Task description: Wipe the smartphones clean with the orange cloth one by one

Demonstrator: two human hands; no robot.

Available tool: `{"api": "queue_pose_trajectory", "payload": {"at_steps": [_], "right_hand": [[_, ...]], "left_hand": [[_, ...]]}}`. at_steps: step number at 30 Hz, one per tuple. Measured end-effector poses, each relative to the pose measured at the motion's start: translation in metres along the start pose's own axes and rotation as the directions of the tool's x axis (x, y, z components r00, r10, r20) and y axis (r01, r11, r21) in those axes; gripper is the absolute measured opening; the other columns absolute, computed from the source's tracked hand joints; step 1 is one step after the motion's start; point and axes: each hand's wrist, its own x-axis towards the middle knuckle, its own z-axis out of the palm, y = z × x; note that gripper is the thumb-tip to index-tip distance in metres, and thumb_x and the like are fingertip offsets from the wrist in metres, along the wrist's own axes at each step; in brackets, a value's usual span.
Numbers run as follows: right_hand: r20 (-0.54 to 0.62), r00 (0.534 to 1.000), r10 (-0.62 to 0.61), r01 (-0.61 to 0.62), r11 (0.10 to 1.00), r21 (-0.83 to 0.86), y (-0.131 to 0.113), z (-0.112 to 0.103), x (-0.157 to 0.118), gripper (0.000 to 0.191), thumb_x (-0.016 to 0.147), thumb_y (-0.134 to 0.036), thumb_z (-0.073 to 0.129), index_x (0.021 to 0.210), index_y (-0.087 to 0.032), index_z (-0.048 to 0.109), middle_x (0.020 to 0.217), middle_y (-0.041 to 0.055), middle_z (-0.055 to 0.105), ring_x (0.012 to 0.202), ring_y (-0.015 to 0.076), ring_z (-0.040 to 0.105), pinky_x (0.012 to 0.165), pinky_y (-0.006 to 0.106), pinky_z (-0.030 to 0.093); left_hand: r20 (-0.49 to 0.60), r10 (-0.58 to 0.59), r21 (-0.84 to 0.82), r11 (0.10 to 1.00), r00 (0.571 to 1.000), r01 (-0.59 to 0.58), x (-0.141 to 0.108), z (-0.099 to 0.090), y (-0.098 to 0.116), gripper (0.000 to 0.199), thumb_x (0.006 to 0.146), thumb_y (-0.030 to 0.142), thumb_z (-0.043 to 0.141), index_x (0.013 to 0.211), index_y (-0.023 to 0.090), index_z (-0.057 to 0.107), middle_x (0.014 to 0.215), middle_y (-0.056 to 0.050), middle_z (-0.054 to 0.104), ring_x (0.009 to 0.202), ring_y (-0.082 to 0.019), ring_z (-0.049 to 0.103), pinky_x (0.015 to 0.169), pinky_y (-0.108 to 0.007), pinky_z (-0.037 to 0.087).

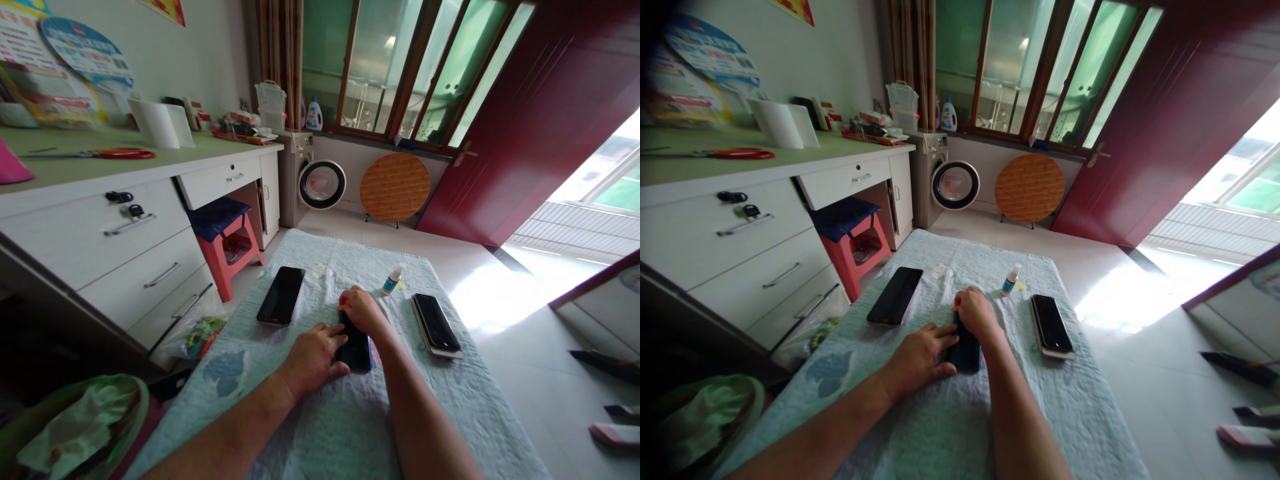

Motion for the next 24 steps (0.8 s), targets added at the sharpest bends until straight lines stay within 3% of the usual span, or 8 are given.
{"api": "queue_pose_trajectory", "payload": {"at_steps": [6, 15, 24], "right_hand": [[-0.074, 0.995, 0.067, -0.071, 0.996, -0.045, 0.008, 0.004, 0.002, 0.024, 0.088, -0.012, 0.047, 0.091, -0.016, 0.070, 0.097, 0.0075, 0.064, 0.091, 0.0155, 0.058, 0.083, 0.023, 0.037], [-0.041, 0.977, 0.207, -0.211, 0.962, -0.171, 0.027, -0.008, 0.002, 0.023, 0.089, -0.015, 0.047, 0.094, -0.016, 0.070, 0.098, 0.0095, 0.065, 0.092, 0.0183, 0.059, 0.078, 0.026, 0.036], [-0.063, 0.982, 0.176, -0.185, 0.963, -0.197, 0.018, 0.003, 0.005, 0.028, 0.092, -0.015, 0.042, 0.099, -0.017, 0.069, 0.102, 0.0100, 0.065, 0.094, 0.0207, 0.056, 0.077, 0.028, 0.035]], "left_hand": [[0.005, 0.006, -0.009, 1.000, 1.000, -0.006, -0.001, -0.003, 0.002, 0.057, 0.083, 0.054, 0.066, 0.125, 0.017, 0.063, 0.137, -0.009, 0.058, 0.113, -0.032, 0.058, 0.096, -0.042, 0.048], [0.006, 0.012, 0.001, 1.000, 1.000, -0.012, -0.001, 0.000, -0.002, 0.058, 0.082, 0.058, 0.064, 0.123, 0.017, 0.064, 0.136, -0.010, 0.058, 0.111, -0.033, 0.058, 0.095, -0.044, 0.048], [0.008, 0.024, -0.013, 1.000, 1.000, -0.023, -0.001, 0.000, -0.002, 0.054, 0.083, 0.057, 0.064, 0.121, 0.018, 0.065, 0.134, -0.010, 0.059, 0.111, -0.032, 0.058, 0.095, -0.043, 0.048]]}}
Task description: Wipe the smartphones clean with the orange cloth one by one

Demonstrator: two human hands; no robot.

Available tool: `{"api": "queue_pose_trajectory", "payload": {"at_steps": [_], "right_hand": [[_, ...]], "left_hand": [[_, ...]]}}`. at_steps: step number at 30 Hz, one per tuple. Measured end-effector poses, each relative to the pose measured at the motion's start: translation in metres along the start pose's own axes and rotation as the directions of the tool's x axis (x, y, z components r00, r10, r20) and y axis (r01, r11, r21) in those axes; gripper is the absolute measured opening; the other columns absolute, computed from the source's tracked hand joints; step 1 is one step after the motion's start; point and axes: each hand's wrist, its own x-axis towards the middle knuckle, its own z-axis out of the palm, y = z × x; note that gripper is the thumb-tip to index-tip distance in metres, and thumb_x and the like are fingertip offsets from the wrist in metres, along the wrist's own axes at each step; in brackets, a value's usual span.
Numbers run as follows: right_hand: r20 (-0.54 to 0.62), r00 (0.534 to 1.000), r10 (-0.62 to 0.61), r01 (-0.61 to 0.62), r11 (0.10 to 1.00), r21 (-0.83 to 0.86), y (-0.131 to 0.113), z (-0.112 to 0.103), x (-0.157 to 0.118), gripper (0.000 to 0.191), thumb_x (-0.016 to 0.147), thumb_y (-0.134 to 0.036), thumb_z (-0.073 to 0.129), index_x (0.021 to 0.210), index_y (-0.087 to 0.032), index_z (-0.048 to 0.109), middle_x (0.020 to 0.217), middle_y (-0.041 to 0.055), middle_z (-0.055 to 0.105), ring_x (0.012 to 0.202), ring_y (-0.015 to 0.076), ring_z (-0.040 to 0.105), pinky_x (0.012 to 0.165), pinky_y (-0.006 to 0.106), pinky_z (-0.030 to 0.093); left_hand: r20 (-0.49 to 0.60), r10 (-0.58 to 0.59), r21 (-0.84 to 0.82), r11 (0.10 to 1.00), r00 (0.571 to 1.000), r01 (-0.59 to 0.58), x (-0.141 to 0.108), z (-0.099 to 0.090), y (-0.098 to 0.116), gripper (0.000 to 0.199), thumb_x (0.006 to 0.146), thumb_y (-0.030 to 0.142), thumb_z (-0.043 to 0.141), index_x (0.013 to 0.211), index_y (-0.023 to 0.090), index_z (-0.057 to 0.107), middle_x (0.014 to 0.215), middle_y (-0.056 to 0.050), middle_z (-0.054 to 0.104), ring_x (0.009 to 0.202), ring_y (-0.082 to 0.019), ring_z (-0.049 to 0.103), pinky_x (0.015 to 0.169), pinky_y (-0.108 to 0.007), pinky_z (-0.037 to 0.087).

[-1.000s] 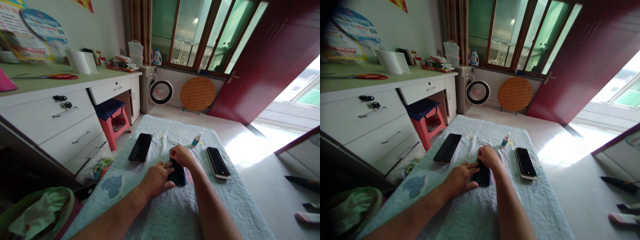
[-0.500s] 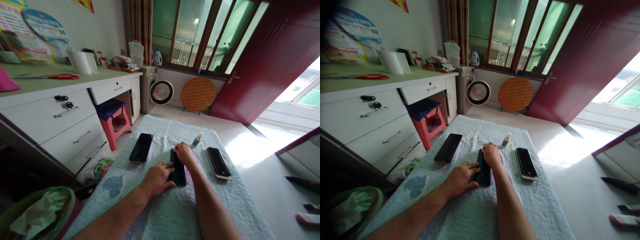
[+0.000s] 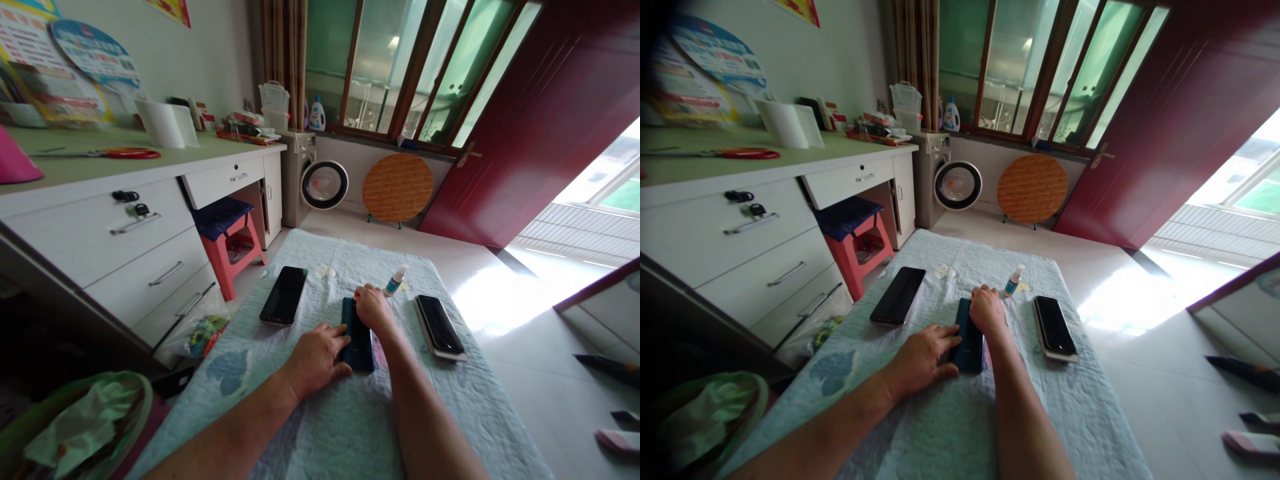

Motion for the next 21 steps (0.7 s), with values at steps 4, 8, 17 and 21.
{"api": "queue_pose_trajectory", "payload": {"at_steps": [4, 8, 17, 21], "right_hand": [[-0.013, 0.997, -0.074, 0.074, 0.997, 0.007, -0.014, 0.003, 0.000, 0.029, 0.094, -0.017, 0.039, 0.099, -0.020, 0.068, 0.102, 0.0076, 0.065, 0.093, 0.0203, 0.053, 0.079, 0.028, 0.034], [-0.015, 0.990, -0.138, 0.138, 0.990, 0.000, -0.026, 0.008, 0.000, 0.029, 0.095, -0.020, 0.039, 0.099, -0.021, 0.068, 0.104, 0.0069, 0.064, 0.092, 0.0209, 0.050, 0.080, 0.030, 0.035], [-0.030, 0.992, -0.121, 0.122, 0.992, 0.029, -0.026, 0.008, -0.004, 0.026, 0.094, -0.023, 0.043, 0.101, -0.022, 0.068, 0.107, 0.0067, 0.063, 0.099, 0.0217, 0.050, 0.084, 0.031, 0.035], [-0.022, 0.996, -0.082, 0.082, 0.996, 0.017, -0.017, 0.005, -0.002, 0.027, 0.094, -0.022, 0.044, 0.102, -0.020, 0.069, 0.106, 0.0080, 0.065, 0.098, 0.0201, 0.054, 0.089, 0.029, 0.034]], "left_hand": [[-0.002, -0.010, 0.000, 1.000, 1.000, 0.010, 0.000, 0.001, -0.001, 0.055, 0.082, 0.053, 0.067, 0.125, 0.019, 0.063, 0.137, -0.009, 0.058, 0.113, -0.032, 0.057, 0.097, -0.043, 0.048], [-0.003, -0.015, -0.005, 1.000, 1.000, 0.015, 0.000, 0.002, -0.001, 0.056, 0.081, 0.050, 0.070, 0.126, 0.018, 0.062, 0.136, -0.009, 0.058, 0.113, -0.032, 0.056, 0.098, -0.043, 0.047], [-0.022, -0.046, -0.015, 0.999, 0.999, 0.046, -0.001, 0.001, 0.001, 0.054, 0.078, 0.046, 0.074, 0.124, 0.020, 0.064, 0.135, -0.006, 0.060, 0.111, -0.031, 0.057, 0.096, -0.041, 0.048], [-0.020, -0.050, -0.027, 0.998, 0.999, 0.049, -0.001, 0.000, 0.002, 0.054, 0.079, 0.049, 0.072, 0.124, 0.021, 0.064, 0.135, -0.006, 0.060, 0.111, -0.031, 0.058, 0.095, -0.042, 0.049]]}}
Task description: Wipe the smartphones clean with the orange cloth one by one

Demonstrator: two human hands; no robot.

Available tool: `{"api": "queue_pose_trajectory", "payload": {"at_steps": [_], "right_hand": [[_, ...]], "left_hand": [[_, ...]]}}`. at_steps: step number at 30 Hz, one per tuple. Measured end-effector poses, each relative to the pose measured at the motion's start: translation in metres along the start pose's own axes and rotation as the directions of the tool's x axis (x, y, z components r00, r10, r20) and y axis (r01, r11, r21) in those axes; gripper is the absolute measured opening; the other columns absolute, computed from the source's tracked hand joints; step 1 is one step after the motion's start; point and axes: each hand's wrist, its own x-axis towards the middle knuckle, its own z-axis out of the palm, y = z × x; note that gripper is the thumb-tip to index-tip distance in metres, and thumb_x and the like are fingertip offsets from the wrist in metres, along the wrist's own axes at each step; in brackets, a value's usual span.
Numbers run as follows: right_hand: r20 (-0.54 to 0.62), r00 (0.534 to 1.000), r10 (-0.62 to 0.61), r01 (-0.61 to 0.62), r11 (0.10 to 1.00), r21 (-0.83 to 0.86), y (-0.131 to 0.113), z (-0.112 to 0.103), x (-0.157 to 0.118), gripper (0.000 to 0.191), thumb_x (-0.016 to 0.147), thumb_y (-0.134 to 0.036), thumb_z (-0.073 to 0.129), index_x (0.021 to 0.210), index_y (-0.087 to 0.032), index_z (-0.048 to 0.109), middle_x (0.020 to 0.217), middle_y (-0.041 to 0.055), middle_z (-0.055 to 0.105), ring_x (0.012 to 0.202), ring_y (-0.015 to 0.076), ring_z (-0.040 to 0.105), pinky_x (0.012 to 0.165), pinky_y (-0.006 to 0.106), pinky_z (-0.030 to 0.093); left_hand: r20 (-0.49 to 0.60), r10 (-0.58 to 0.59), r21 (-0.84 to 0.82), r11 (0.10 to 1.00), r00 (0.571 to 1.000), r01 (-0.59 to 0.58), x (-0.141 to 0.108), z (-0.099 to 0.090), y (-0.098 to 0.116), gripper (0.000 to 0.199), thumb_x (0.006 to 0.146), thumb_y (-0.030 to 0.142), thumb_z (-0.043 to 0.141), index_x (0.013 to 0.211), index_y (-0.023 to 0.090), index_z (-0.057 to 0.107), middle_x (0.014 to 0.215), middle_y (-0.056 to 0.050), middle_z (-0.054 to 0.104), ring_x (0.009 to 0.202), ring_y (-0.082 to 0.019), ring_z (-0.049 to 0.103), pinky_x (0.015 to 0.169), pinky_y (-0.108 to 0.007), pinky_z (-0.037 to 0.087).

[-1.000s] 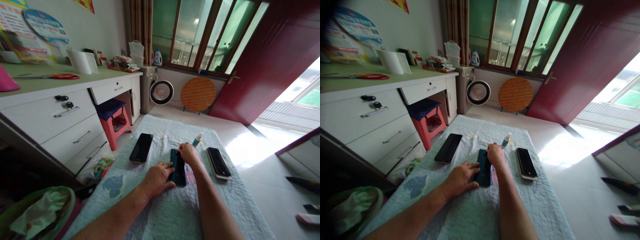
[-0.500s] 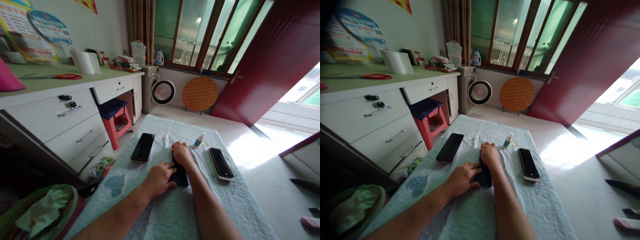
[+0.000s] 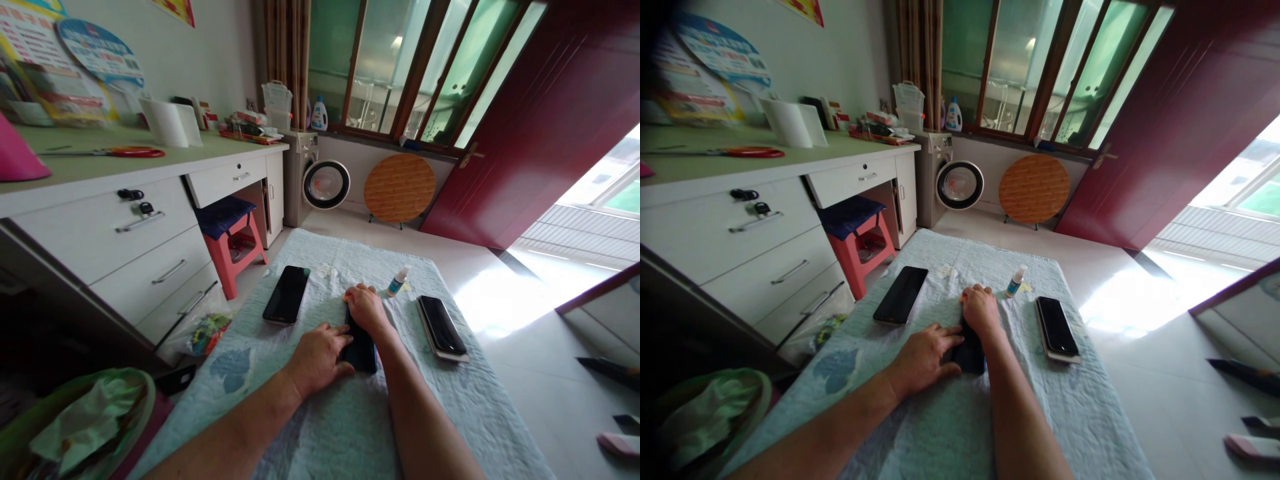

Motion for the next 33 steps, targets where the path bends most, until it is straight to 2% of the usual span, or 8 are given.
{"api": "queue_pose_trajectory", "payload": {"at_steps": [3, 10, 19, 26, 33], "right_hand": [[-0.017, 0.998, 0.062, -0.062, 0.997, -0.038, 0.009, -0.003, 0.000, 0.027, 0.093, -0.022, 0.044, 0.103, -0.018, 0.069, 0.104, 0.0095, 0.066, 0.096, 0.0204, 0.057, 0.089, 0.029, 0.034], [0.023, 0.978, 0.209, -0.207, 0.976, -0.062, 0.027, -0.010, 0.001, 0.026, 0.090, -0.022, 0.047, 0.098, -0.014, 0.071, 0.100, 0.0138, 0.069, 0.097, 0.0222, 0.062, 0.084, 0.029, 0.039], [0.036, 0.947, 0.319, -0.318, 0.947, -0.048, 0.024, -0.010, -0.002, 0.029, 0.091, -0.019, 0.043, 0.102, -0.012, 0.068, 0.098, 0.0181, 0.070, 0.094, 0.0232, 0.066, 0.077, 0.028, 0.044], [0.040, 0.946, 0.322, -0.321, 0.946, -0.040, 0.016, -0.019, -0.015, 0.026, 0.091, -0.019, 0.043, 0.099, -0.011, 0.067, 0.092, 0.0171, 0.071, 0.087, 0.0230, 0.068, 0.070, 0.027, 0.043], [0.039, 0.972, 0.231, -0.231, 0.973, -0.006, 0.004, -0.022, -0.054, 0.024, 0.095, -0.023, 0.040, 0.096, -0.015, 0.063, 0.093, 0.0132, 0.068, 0.083, 0.0207, 0.066, 0.068, 0.027, 0.040]], "left_hand": [[-0.002, 0.000, 0.002, 1.000, 1.000, 0.000, 0.000, -0.001, 0.001, 0.053, 0.079, 0.051, 0.070, 0.122, 0.021, 0.066, 0.134, -0.007, 0.061, 0.109, -0.032, 0.059, 0.094, -0.043, 0.049], [-0.013, 0.000, 0.009, 1.000, 1.000, 0.000, 0.000, -0.002, 0.003, 0.048, 0.079, 0.053, 0.069, 0.115, 0.021, 0.068, 0.131, -0.007, 0.062, 0.107, -0.032, 0.060, 0.093, -0.043, 0.050], [-0.017, -0.001, 0.017, 1.000, 1.000, 0.001, -0.001, 0.000, 0.006, 0.049, 0.081, 0.053, 0.066, 0.117, 0.020, 0.067, 0.131, -0.008, 0.062, 0.106, -0.032, 0.059, 0.092, -0.044, 0.050], [-0.011, 0.001, 0.036, 0.999, 1.000, 0.000, 0.000, 0.001, 0.006, 0.047, 0.080, 0.049, 0.068, 0.117, 0.020, 0.066, 0.133, -0.007, 0.061, 0.108, -0.032, 0.059, 0.093, -0.043, 0.049], [-0.011, 0.013, 0.026, 1.000, 1.000, -0.013, -0.001, 0.001, 0.005, 0.048, 0.081, 0.049, 0.066, 0.118, 0.019, 0.065, 0.134, -0.010, 0.060, 0.113, -0.033, 0.057, 0.094, -0.043, 0.049]]}}
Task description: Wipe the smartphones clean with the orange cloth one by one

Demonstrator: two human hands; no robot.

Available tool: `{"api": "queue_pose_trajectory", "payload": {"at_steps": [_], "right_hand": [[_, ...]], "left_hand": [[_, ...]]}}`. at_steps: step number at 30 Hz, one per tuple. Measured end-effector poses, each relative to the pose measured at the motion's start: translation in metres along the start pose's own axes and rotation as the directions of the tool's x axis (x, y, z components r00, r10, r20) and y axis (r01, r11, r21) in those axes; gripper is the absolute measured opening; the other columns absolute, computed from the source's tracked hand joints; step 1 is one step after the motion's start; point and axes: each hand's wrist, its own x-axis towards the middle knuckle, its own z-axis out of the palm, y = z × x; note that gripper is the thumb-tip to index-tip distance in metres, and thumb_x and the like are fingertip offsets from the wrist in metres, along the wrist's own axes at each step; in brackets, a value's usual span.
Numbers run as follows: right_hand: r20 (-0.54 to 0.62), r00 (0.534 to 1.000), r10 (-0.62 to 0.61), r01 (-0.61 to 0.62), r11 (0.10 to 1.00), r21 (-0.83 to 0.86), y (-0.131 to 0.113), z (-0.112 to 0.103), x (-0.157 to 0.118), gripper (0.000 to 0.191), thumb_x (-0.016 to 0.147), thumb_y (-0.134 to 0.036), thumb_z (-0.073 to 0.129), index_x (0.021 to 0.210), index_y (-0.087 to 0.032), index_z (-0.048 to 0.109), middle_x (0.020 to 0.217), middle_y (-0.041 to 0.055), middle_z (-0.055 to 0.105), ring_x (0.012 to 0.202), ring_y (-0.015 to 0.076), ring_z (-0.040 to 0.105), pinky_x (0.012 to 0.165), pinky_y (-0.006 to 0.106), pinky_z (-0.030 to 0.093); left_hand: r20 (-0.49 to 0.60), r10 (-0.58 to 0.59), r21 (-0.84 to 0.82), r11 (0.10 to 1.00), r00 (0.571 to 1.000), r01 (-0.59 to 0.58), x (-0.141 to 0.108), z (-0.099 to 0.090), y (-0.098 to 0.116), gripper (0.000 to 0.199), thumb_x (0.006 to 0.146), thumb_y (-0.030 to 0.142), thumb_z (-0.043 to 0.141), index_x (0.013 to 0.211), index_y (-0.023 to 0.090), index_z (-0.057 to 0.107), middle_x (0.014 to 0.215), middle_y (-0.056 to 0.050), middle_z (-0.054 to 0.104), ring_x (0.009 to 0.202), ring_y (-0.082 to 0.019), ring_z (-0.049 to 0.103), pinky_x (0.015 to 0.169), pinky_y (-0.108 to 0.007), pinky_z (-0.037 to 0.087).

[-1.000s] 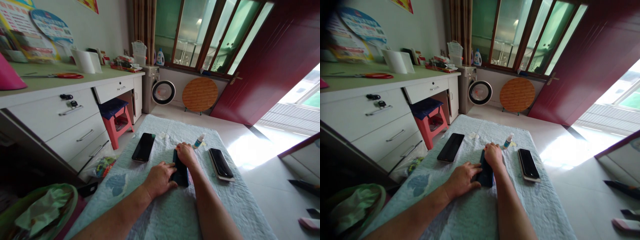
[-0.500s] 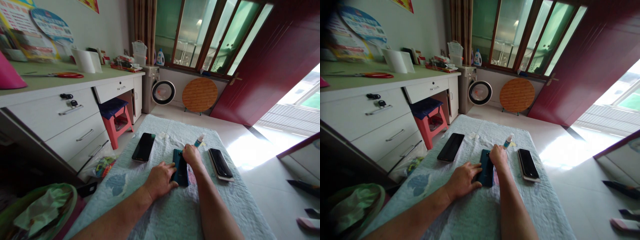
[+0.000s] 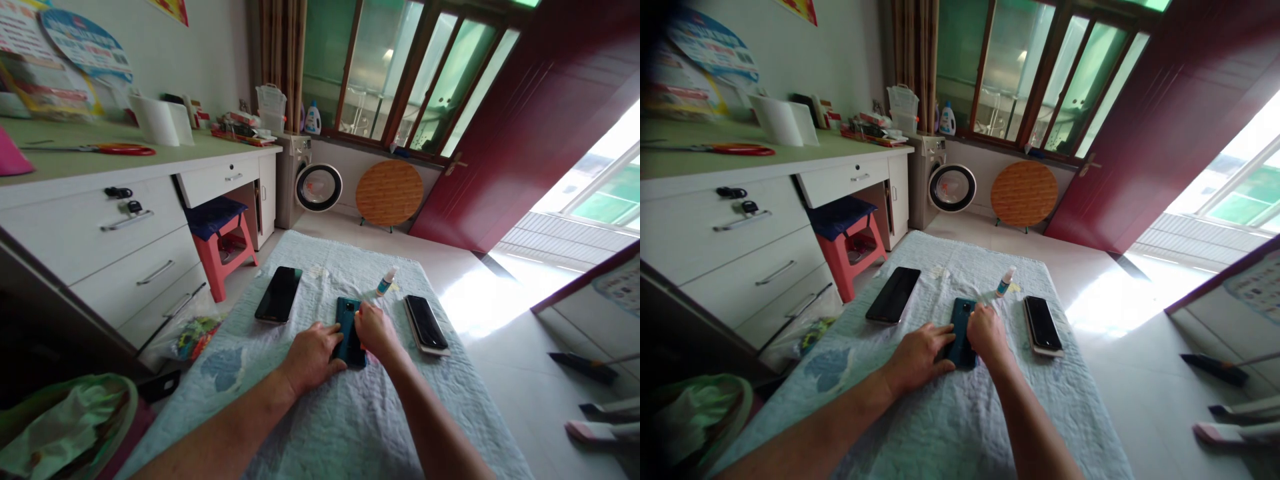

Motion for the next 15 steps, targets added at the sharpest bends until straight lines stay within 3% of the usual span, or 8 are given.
{"api": "queue_pose_trajectory", "payload": {"at_steps": [8, 12, 15], "right_hand": [[0.101, 0.984, -0.148, 0.150, 0.989, -0.006, 0.006, -0.002, -0.050, 0.019, 0.094, -0.019, 0.041, 0.092, -0.018, 0.060, 0.091, 0.0072, 0.064, 0.073, 0.0154, 0.061, 0.061, 0.025, 0.033], [0.232, 0.913, -0.336, 0.326, 0.942, 0.080, 0.006, -0.013, -0.062, 0.017, 0.087, -0.015, 0.048, 0.081, -0.019, 0.063, 0.086, 0.0040, 0.064, 0.075, 0.0138, 0.058, 0.063, 0.023, 0.031], [0.261, 0.874, -0.410, 0.377, 0.911, 0.168, 0.007, -0.015, -0.061, 0.015, 0.082, -0.013, 0.052, 0.075, -0.019, 0.064, 0.079, 0.0018, 0.062, 0.075, 0.0133, 0.056, 0.065, 0.022, 0.032]], "left_hand": [[-0.004, -0.010, 0.012, 1.000, 1.000, 0.010, 0.000, 0.000, 0.001, 0.046, 0.082, 0.048, 0.066, 0.119, 0.021, 0.066, 0.138, -0.009, 0.057, 0.117, -0.033, 0.057, 0.099, -0.044, 0.047], [0.014, -0.010, 0.018, 1.000, 1.000, 0.010, 0.000, 0.000, -0.001, 0.047, 0.082, 0.047, 0.066, 0.121, 0.020, 0.065, 0.139, -0.009, 0.056, 0.118, -0.033, 0.056, 0.100, -0.043, 0.046], [0.012, 0.006, 0.011, 1.000, 1.000, -0.006, 0.000, 0.001, -0.002, 0.045, 0.084, 0.047, 0.065, 0.120, 0.019, 0.066, 0.138, -0.010, 0.057, 0.116, -0.032, 0.057, 0.098, -0.043, 0.047]]}}
